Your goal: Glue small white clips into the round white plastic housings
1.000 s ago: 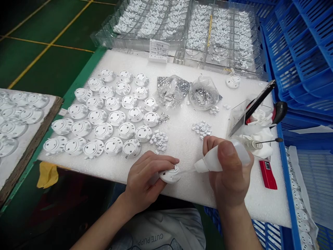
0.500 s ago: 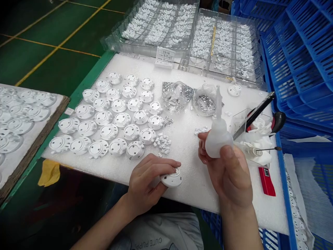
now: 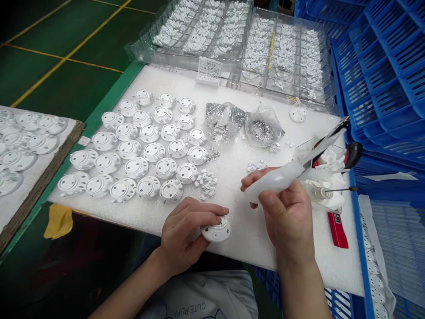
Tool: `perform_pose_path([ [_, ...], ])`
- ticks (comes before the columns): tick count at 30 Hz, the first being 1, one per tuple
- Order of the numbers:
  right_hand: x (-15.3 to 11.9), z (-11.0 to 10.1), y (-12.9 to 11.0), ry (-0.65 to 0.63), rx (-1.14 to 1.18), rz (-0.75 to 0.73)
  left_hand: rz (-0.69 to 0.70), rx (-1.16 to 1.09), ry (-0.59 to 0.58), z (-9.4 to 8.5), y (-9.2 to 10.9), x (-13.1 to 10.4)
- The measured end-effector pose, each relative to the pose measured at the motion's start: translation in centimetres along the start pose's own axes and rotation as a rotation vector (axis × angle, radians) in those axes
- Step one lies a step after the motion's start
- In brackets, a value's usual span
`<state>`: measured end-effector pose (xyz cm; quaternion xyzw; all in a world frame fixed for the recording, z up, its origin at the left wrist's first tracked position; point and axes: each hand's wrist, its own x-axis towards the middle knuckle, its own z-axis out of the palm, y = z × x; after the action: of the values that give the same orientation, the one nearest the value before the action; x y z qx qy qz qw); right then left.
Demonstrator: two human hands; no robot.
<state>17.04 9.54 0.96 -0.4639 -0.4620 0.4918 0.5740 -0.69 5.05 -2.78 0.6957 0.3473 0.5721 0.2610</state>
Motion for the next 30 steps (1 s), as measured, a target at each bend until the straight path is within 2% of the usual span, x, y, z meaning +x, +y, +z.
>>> perform_pose_path([
  [5, -0.3, -1.0, 0.5, 0.017, -0.227, -0.051, -0.012, 0.009, -0.013, -0.2, 0.1, 0.0],
  [9, 0.2, -1.3, -0.7, -0.022, -0.518, -0.125, -0.014, -0.011, -0.003, -0.2, 0.1, -0.2],
  [13, 2.4, -0.7, -1.4, -0.069, -0.791, -0.195, -0.001, -0.034, 0.008, -0.2, 0.0, -0.4],
  [17, 5.4, 0.1, 0.0, -0.064, -1.054, -0.204, 0.01, -0.038, 0.022, -0.1, -0.1, -0.4],
  [20, 6.4, 0.4, 0.6, -0.076, -1.165, -0.183, 0.027, -0.032, 0.037, -0.2, -0.2, -0.4],
  [23, 5.4, 0.6, -0.4, -0.045, -1.168, -0.258, 0.038, -0.036, 0.047, -0.3, -0.3, -0.3],
  [26, 2.9, 0.9, -2.2, 0.154, -1.107, -0.378, 0.046, -0.044, 0.052, -0.2, -0.3, -0.3],
  [27, 2.1, 1.2, -2.6, 0.185, -1.103, -0.401, 0.049, -0.045, 0.054, -0.2, -0.3, -0.3],
  [28, 1.5, 1.6, -2.9, 0.139, -1.128, -0.415, 0.053, -0.045, 0.057, -0.2, -0.3, -0.3],
  [30, 0.9, 2.4, -2.7, -0.073, -1.165, -0.435, 0.057, -0.036, 0.063, -0.1, -0.2, -0.3],
])
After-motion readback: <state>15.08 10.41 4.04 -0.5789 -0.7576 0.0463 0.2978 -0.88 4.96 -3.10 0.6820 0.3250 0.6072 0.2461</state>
